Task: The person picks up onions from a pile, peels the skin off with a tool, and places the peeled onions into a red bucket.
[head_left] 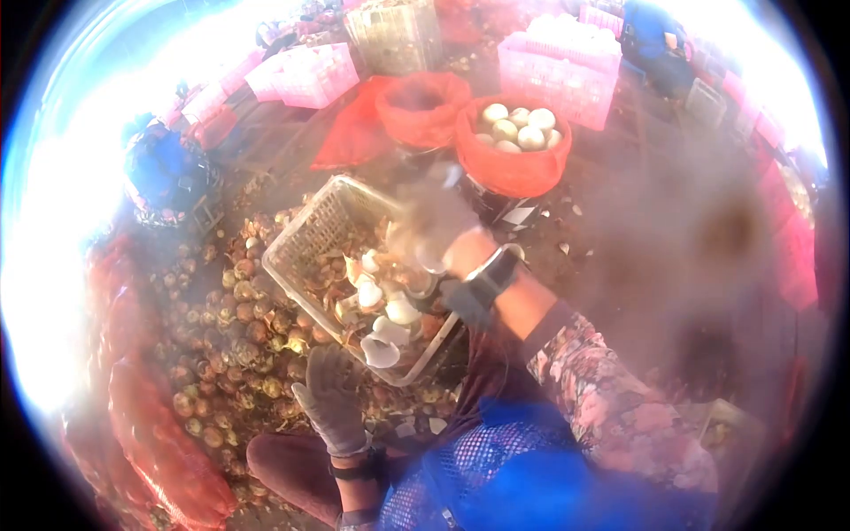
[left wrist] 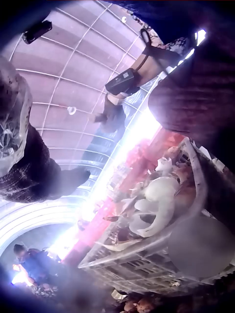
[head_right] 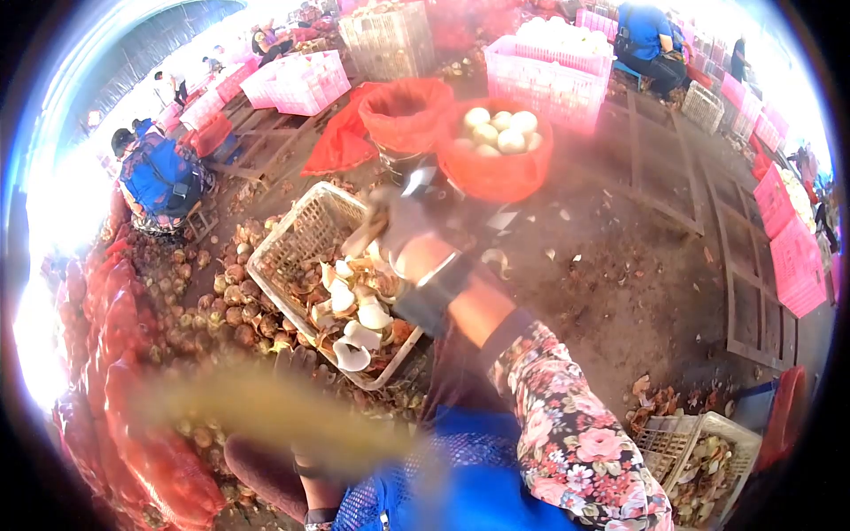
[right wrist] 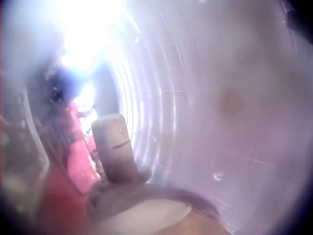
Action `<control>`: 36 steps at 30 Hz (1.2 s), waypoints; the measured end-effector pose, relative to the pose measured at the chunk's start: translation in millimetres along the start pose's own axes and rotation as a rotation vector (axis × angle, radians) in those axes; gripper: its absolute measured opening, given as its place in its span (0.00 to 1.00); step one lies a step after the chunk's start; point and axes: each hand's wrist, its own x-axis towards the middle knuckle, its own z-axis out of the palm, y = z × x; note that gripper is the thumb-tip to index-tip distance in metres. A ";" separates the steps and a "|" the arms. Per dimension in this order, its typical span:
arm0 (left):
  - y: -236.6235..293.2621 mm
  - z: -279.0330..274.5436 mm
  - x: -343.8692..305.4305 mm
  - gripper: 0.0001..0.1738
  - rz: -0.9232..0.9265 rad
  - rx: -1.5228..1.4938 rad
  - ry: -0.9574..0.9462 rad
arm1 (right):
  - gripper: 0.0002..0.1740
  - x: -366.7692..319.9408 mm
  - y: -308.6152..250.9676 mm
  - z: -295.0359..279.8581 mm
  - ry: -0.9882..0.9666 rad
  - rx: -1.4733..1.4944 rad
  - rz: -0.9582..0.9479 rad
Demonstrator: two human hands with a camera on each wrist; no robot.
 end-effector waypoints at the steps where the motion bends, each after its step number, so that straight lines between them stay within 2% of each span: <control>1: 3.6 1.6 -1.6 0.43 0.004 0.000 -0.011 | 0.18 -33.4 -4.6 29.2 0.051 0.120 0.188; 3: 11.7 7.2 -3.0 0.43 0.018 -0.016 -0.040 | 0.21 -84.6 -10.2 72.0 0.119 0.264 0.550; 4: 16.4 10.8 -5.1 0.43 0.032 -0.027 -0.056 | 0.24 -99.7 1.0 79.7 0.097 0.287 0.642; 5: 24.0 15.4 -7.7 0.43 0.052 -0.048 -0.074 | 0.25 -106.7 33.7 66.7 -0.063 0.368 0.646; 6: 31.2 18.2 -10.0 0.43 0.079 -0.073 -0.087 | 0.26 -109.5 39.0 73.6 -0.068 0.227 0.793; 8: 48.3 22.6 -14.1 0.44 0.136 -0.126 -0.106 | 0.25 -131.1 48.9 79.6 -0.123 0.352 0.840; 9: 59.7 20.5 -15.2 0.45 0.169 -0.103 -0.191 | 0.27 -134.1 41.3 82.7 -0.171 0.297 0.886; 10: 63.2 22.9 -18.6 0.45 0.160 -0.168 -0.175 | 0.27 -134.7 27.6 80.9 -0.236 0.124 0.920; 11: 70.5 25.8 -20.1 0.45 0.173 -0.224 -0.136 | 0.26 -132.8 24.6 76.7 -0.279 -0.098 0.900; 14: 91.1 17.5 -23.4 0.44 0.296 -0.257 -0.092 | 0.19 -125.5 66.4 41.2 -0.504 -0.298 0.886; 16: 103.8 24.5 -27.6 0.41 0.342 -0.235 -0.030 | 0.19 -130.7 52.5 66.9 -0.509 -0.281 0.789; 18: 97.6 17.7 -40.3 0.39 0.426 -0.172 0.169 | 0.20 -125.5 67.7 60.8 -0.827 -0.539 0.578; 20: 92.8 -4.0 -40.5 0.36 0.479 -0.158 0.295 | 0.19 -124.7 80.5 83.2 -0.854 -0.632 0.626; 22: 96.6 -19.6 -43.7 0.37 0.465 -0.187 0.389 | 0.17 -125.3 77.9 124.2 -0.586 -0.585 0.979; 23: 100.5 -25.9 -45.4 0.37 0.491 -0.214 0.369 | 0.18 -122.4 100.8 127.2 -0.591 -0.640 0.907; 25: 108.7 -37.0 -51.2 0.37 0.539 -0.269 0.328 | 0.18 -111.1 160.2 127.1 -0.476 -0.529 0.956; 27: 130.7 -27.3 -49.3 0.36 0.540 -0.282 0.345 | 0.17 -111.4 168.3 156.6 -0.299 -0.515 0.931; 28: 132.1 -30.9 -49.8 0.36 0.546 -0.283 0.351 | 0.17 -114.9 184.9 158.7 -0.292 -0.522 0.924; 30: 130.2 -44.1 -51.0 0.37 0.472 -0.389 0.320 | 0.16 -124.6 235.6 151.4 -0.276 -0.533 0.903; 31: 129.0 -42.1 -49.4 0.37 0.440 -0.445 0.288 | 0.12 -130.8 249.8 157.1 -0.125 -0.547 0.957; 32: 126.9 -42.6 -48.3 0.38 0.409 -0.499 0.255 | 0.11 -135.8 270.6 146.1 -0.111 -0.553 0.937; 33: 133.0 -41.2 -46.4 0.38 0.352 -0.520 0.319 | 0.10 -142.1 291.0 134.7 -0.089 -0.561 0.917; 36: 130.1 -51.1 -40.1 0.37 0.312 -0.524 0.253 | 0.13 -142.5 332.5 119.7 -0.301 -1.007 0.795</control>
